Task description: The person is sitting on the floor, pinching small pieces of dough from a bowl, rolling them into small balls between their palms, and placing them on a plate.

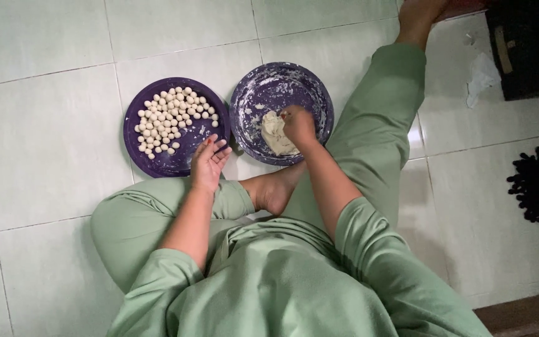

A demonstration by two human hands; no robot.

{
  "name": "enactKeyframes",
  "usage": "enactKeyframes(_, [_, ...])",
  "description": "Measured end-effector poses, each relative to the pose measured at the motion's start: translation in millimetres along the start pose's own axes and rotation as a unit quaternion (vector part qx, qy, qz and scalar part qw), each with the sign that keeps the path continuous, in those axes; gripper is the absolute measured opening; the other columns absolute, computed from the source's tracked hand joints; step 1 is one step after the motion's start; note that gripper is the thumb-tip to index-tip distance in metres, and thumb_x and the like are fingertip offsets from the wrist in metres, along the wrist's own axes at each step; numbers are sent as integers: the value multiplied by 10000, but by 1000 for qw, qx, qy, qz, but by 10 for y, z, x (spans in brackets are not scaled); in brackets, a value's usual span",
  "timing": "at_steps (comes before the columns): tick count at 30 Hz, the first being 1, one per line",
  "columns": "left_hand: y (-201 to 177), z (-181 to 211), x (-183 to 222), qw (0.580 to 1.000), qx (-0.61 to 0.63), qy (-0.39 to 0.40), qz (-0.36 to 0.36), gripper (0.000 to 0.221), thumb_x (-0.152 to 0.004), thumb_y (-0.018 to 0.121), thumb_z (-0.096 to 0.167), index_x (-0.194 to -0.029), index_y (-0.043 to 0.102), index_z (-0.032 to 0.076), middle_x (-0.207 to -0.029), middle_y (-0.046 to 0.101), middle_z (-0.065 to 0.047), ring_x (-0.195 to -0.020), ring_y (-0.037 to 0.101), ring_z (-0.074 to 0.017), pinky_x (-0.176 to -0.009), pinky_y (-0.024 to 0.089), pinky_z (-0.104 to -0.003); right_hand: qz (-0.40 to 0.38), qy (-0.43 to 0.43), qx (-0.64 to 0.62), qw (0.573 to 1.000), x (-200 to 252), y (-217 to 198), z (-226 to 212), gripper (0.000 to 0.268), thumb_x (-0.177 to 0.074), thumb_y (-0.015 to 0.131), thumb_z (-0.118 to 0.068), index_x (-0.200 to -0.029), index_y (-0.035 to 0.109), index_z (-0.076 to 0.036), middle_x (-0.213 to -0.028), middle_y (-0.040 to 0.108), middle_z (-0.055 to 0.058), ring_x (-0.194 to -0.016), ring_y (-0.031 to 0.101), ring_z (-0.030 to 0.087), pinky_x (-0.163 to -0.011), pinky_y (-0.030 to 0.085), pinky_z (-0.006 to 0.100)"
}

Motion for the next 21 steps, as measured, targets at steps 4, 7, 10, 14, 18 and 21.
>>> enactKeyframes(4, [22, 21, 27, 1000, 4, -5, 6, 303, -976, 694, 335, -1244, 683, 196, -1096, 768, -86, -932, 777, -258, -926, 623, -393, 47, 114, -176, 977, -76, -10, 421, 183, -925, 635, -122, -1056, 747, -62, -845, 723, 152, -790, 711, 284, -720, 557, 396])
enactKeyframes(7, [51, 11, 97, 1000, 23, -14, 9, 308, -967, 698, 340, -1244, 683, 206, -1099, 769, -76, -939, 776, -251, -926, 620, -384, 52, 204, -409, 888, 48, -169, 220, 201, -941, 674, -114, -1067, 695, 41, -807, 657, 103, -641, 671, 172, -603, 550, 306])
enactKeyframes(10, [163, -104, 58, 998, 52, -34, -11, 340, -955, 687, 389, -1254, 691, 226, -1125, 770, -63, -985, 769, -238, -932, 609, -383, -3, 232, -538, 810, 231, -315, -305, 271, -943, 687, -90, -1153, 647, 75, -900, 656, 102, -716, 676, 175, -668, 561, 297])
enactKeyframes(14, [566, -120, 231, 996, 58, -57, -37, 502, -936, 614, 599, -1278, 694, 240, -1206, 749, -16, -1102, 721, -195, -943, 576, -361, -204, 176, -616, 740, 537, -187, -986, 172, -1014, 639, -125, -1093, 685, 20, -905, 673, 81, -813, 702, 188, -816, 618, 369])
enactKeyframes(18, [826, -59, 389, 994, 104, -33, -32, 795, -892, 409, 835, -1317, 687, 223, -1317, 695, -64, -1224, 645, -277, -1014, 532, -415, -213, 178, -631, 724, 862, 55, -1214, 120, -942, 726, -50, -1035, 724, 27, -904, 701, 57, -821, 725, 155, -784, 660, 332])
enactKeyframes(21, [983, 17, 534, 991, 102, -62, -55, 888, -836, 375, 889, -1290, 685, 191, -1319, 693, -120, -1116, 716, -335, -539, 478, -173, -198, 127, -618, 750, 936, 233, -1176, 175, -876, 782, 17, -1030, 743, 90, -900, 726, 107, -856, 746, 158, -786, 661, 327])
Point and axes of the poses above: each hand's wrist, its own x-axis away from the middle knuckle, its own y-axis out of the palm, z = x × y, the point moved 6 cm from there along -x, towards the middle knuckle
